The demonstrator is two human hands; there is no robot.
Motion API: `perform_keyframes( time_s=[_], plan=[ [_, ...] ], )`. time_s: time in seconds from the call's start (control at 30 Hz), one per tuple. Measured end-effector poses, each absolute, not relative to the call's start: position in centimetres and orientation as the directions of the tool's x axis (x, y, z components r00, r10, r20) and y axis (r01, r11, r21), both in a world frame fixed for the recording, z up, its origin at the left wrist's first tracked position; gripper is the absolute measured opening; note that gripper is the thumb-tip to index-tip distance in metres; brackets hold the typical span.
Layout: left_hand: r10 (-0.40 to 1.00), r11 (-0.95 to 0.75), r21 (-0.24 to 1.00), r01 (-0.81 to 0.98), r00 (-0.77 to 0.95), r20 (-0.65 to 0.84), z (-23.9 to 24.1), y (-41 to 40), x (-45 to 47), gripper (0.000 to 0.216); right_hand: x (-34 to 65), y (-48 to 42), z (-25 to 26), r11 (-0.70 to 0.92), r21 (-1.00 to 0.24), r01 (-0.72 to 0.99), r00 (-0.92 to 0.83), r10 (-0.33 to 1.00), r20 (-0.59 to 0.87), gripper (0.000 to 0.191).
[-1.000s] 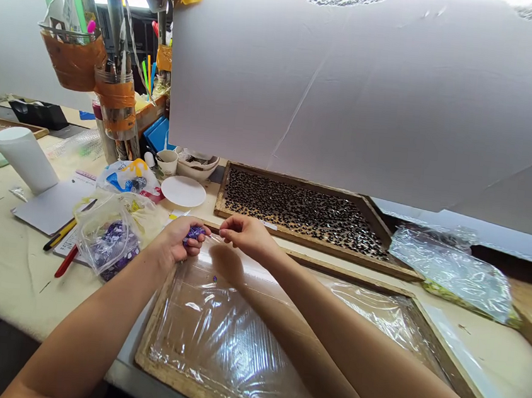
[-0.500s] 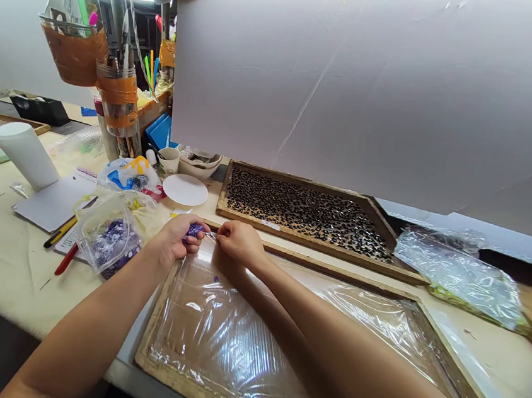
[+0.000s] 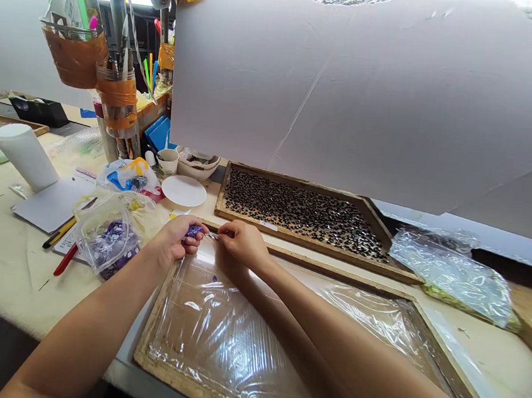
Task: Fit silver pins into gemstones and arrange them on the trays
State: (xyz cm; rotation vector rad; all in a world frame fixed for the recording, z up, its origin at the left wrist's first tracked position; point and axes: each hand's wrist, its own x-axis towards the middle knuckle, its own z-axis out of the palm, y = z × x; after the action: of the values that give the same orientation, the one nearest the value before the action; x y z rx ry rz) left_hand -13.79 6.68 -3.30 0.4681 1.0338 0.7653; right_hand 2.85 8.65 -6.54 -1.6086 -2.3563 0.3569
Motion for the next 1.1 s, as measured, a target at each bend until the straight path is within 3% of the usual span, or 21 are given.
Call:
perform_keyframes(
  time_s=[0.37, 0.73, 1.1],
  plan=[
    [0.758, 0.652, 0.676, -0.343, 0.292, -0.583, -3.5, 6.7, -13.7, 0.008, 3.0, 8.2, -5.8, 0.516, -0.188, 0.836, -0.512, 0.856, 0.073, 0.024],
    [0.759, 0.651, 0.678, -0.341, 0.293, -0.582, -3.8, 6.9, -14.0, 0.012, 2.9, 9.6, -6.1, 0.487, -0.239, 0.84, -0.485, 0.872, 0.071, 0.016],
    [0.761, 0.649, 0.682, -0.338, 0.281, -0.585, -3.7, 6.9, -13.9, 0.012, 1.8, 8.5, -6.9, 0.437, -0.188, 0.88, -0.417, 0.898, 0.136, 0.025]
  ],
)
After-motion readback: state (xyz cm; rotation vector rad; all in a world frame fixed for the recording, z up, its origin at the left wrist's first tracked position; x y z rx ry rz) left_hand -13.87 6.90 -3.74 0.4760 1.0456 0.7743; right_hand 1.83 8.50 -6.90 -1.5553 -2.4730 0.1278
